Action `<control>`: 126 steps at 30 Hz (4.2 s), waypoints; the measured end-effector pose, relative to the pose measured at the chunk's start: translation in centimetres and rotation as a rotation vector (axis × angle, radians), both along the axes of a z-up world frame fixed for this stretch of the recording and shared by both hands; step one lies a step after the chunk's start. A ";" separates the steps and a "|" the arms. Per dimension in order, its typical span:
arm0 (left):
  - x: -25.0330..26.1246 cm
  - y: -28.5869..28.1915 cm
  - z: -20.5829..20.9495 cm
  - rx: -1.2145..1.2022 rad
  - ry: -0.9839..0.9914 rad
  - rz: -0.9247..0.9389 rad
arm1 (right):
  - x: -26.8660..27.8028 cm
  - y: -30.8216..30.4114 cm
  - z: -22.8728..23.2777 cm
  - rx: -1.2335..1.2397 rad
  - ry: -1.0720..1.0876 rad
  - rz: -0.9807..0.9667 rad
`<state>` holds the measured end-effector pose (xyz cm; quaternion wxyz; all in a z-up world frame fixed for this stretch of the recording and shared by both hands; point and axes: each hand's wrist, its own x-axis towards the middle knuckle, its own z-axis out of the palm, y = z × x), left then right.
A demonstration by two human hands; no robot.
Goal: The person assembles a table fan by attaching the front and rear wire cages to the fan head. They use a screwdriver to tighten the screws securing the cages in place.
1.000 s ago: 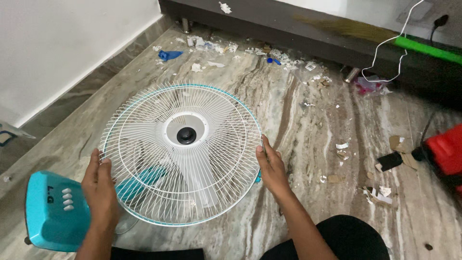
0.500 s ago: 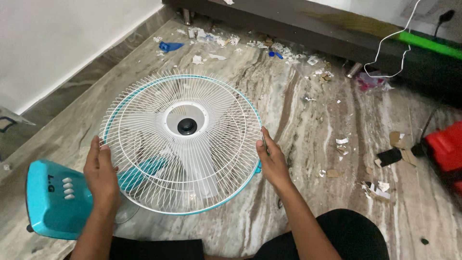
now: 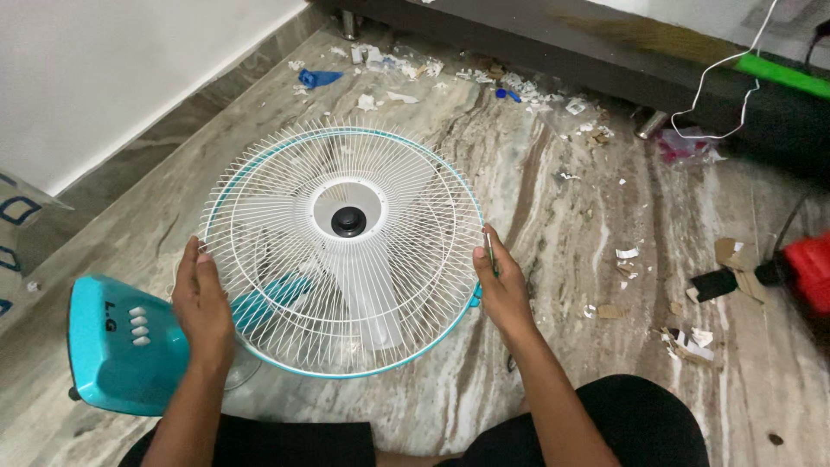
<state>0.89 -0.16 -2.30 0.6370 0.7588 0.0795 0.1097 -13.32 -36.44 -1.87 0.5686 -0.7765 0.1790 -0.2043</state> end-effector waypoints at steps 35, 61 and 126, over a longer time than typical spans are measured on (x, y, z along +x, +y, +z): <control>-0.3 -0.1 0.7 0.012 -0.191 0.101 | 0.4 -0.1 -0.5 0.126 -0.058 -0.019; -10.4 -1.2 -2.1 -0.721 0.282 0.039 | -2.3 7.9 5.2 -0.771 -0.138 0.248; 1.1 2.5 2.1 0.277 0.028 -0.036 | -0.1 3.8 0.5 -0.097 0.098 -0.349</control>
